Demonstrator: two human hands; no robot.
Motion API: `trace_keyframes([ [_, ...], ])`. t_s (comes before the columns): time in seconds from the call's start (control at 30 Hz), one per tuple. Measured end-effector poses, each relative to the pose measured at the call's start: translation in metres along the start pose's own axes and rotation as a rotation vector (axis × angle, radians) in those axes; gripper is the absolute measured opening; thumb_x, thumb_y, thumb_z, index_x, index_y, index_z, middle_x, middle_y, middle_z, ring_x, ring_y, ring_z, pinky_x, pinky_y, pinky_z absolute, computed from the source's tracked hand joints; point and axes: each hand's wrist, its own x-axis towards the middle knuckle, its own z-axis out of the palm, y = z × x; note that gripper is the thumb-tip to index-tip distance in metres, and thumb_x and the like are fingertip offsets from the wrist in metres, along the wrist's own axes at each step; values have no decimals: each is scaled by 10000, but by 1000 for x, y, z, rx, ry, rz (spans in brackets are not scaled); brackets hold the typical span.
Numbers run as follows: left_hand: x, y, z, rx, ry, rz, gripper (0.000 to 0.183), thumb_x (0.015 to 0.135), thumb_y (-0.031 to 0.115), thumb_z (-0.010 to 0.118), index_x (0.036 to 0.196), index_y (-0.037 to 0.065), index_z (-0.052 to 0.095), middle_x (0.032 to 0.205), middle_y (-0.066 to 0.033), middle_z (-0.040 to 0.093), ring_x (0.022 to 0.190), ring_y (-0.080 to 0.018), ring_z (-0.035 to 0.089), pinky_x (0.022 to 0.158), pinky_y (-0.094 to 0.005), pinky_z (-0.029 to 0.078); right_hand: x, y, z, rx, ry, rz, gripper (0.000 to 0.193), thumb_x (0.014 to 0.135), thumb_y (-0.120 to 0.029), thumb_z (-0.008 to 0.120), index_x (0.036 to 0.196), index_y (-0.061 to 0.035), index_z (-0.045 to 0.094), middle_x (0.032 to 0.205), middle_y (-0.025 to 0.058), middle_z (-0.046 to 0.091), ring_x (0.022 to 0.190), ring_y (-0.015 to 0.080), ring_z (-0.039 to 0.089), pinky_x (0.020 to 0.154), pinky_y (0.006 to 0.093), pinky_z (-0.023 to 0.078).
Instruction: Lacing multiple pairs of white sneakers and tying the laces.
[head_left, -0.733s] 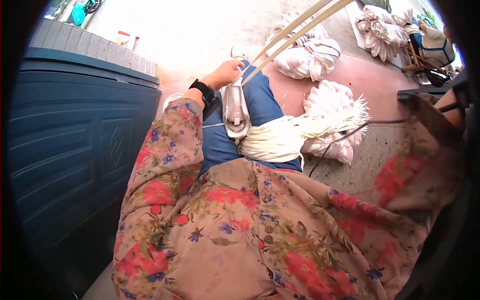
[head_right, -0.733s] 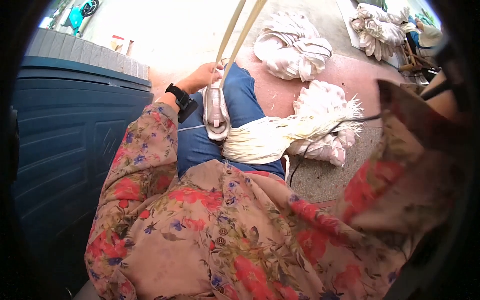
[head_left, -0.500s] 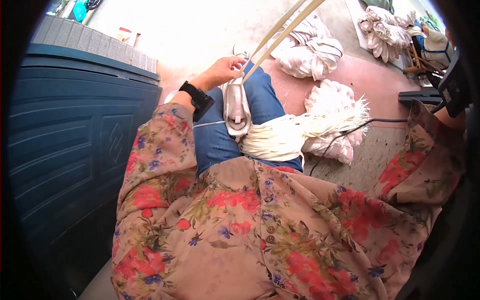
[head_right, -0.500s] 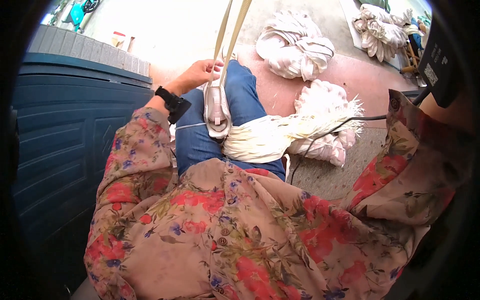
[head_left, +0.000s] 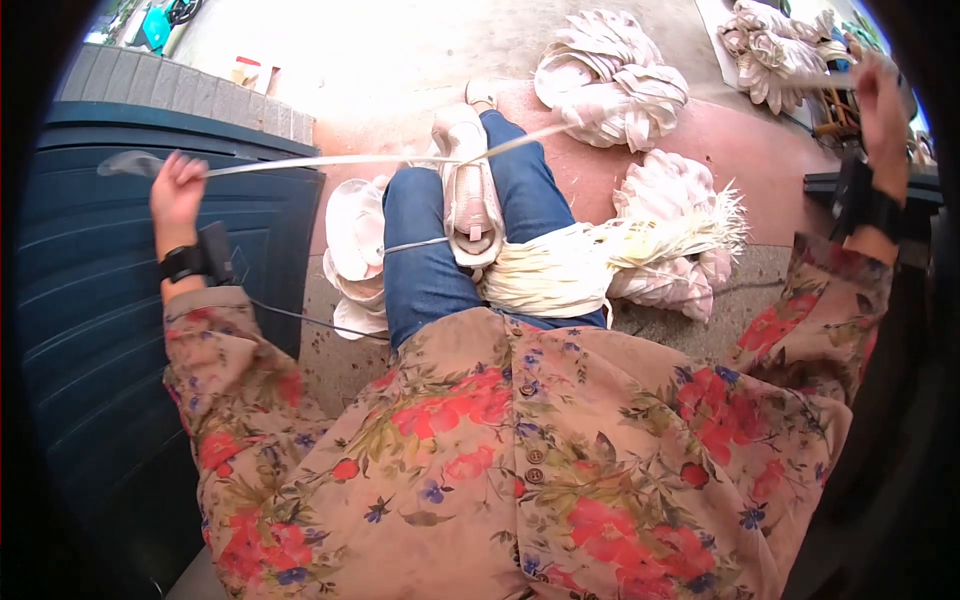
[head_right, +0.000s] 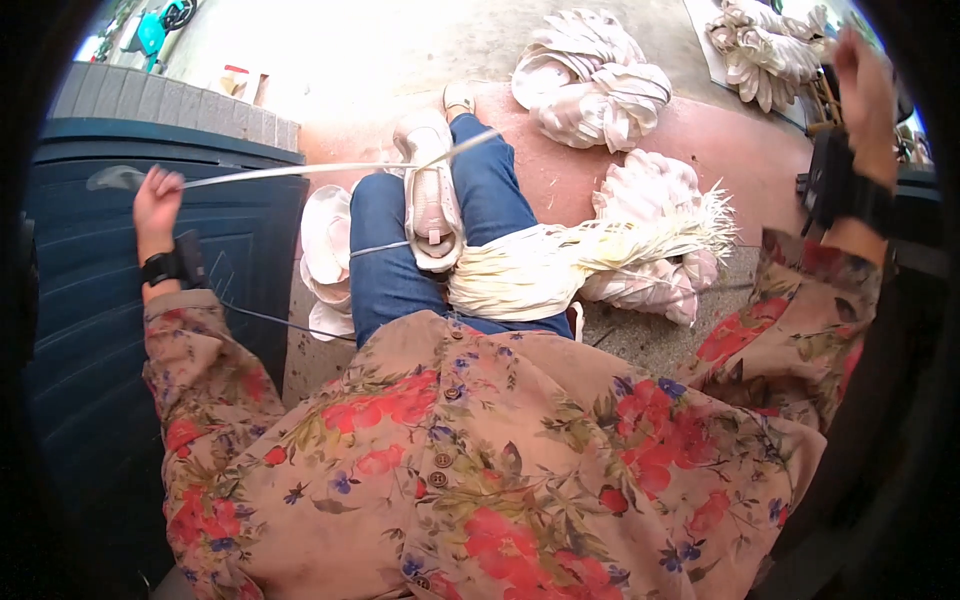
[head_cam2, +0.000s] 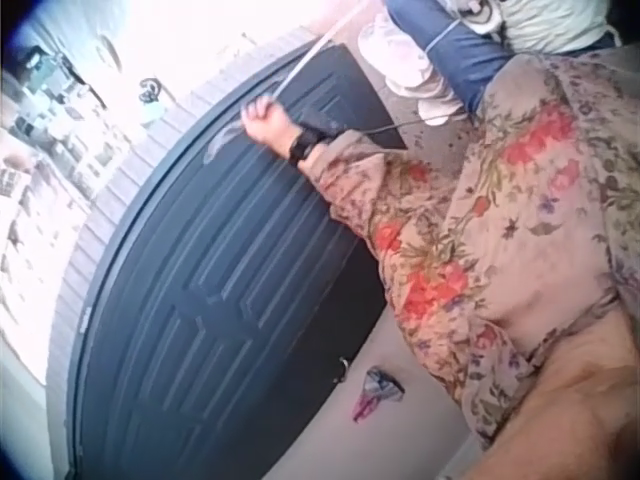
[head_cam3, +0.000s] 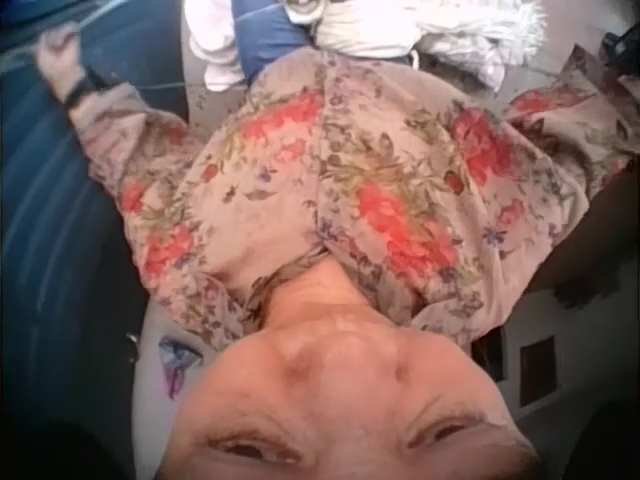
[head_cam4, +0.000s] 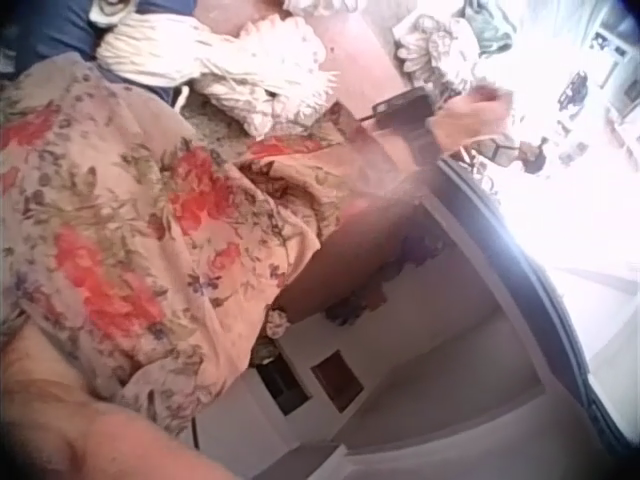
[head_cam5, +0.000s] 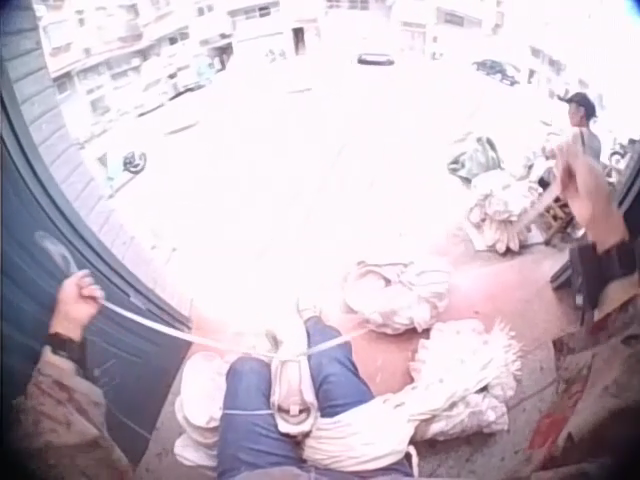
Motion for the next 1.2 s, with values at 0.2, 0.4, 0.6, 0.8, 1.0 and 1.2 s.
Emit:
trace_keyframes([
  [0.2, 0, -1, -87, 196, 381, -38, 252, 877, 102, 358, 626, 111, 336, 505, 16, 272, 412, -106, 275, 498, -272, 297, -112, 126, 103, -513, 3, 464, 192, 854, -247, 488, 787, -74, 538, 637, -5, 490, 567, 81, 470, 534, 227, 399],
  [0.4, -11, -183, 20, 509, 104, -495, 239, 890, 313, 439, 832, 87, 490, 495, 67, 283, 389, -61, 269, 473, -250, 332, -227, 140, 334, -277, -702, 310, 180, 815, -181, 540, 859, -25, 618, 696, 122, 607, 649, 203, 590, 618, 308, 453],
  [0.6, -60, -268, 105, 1081, -332, -314, 180, 839, 193, 497, 869, 43, 591, 559, 16, 459, 498, -63, 418, 493, -216, 363, -249, 145, 386, -770, -604, -99, 156, 750, -137, 487, 712, -12, 571, 801, 135, 577, 799, 292, 532, 708, 396, 416],
  [0.8, -67, -282, 103, 1195, -340, -199, 195, 818, 146, 520, 856, -13, 626, 642, -9, 552, 525, -76, 474, 485, -212, 379, -239, 144, 389, -924, -502, -95, 146, 707, -125, 498, 745, -27, 600, 910, 102, 565, 911, 265, 490, 739, 395, 389],
  [1.0, -64, -291, 92, 1311, -262, -127, 200, 812, 160, 514, 809, -9, 621, 626, -42, 576, 509, -112, 509, 487, -258, 420, -235, 142, 393, -978, -557, -189, 125, 698, -136, 518, 723, -56, 611, 856, 81, 580, 871, 238, 506, 724, 374, 366],
  [1.2, -58, -312, 88, 1679, -277, 328, 244, 802, 207, 458, 752, 15, 601, 728, -211, 592, 714, -365, 577, 653, -437, 453, -232, 135, 404, -1172, -756, -483, 90, 702, -112, 508, 655, -119, 583, 647, 43, 585, 693, 190, 551, 702, 361, 349],
])
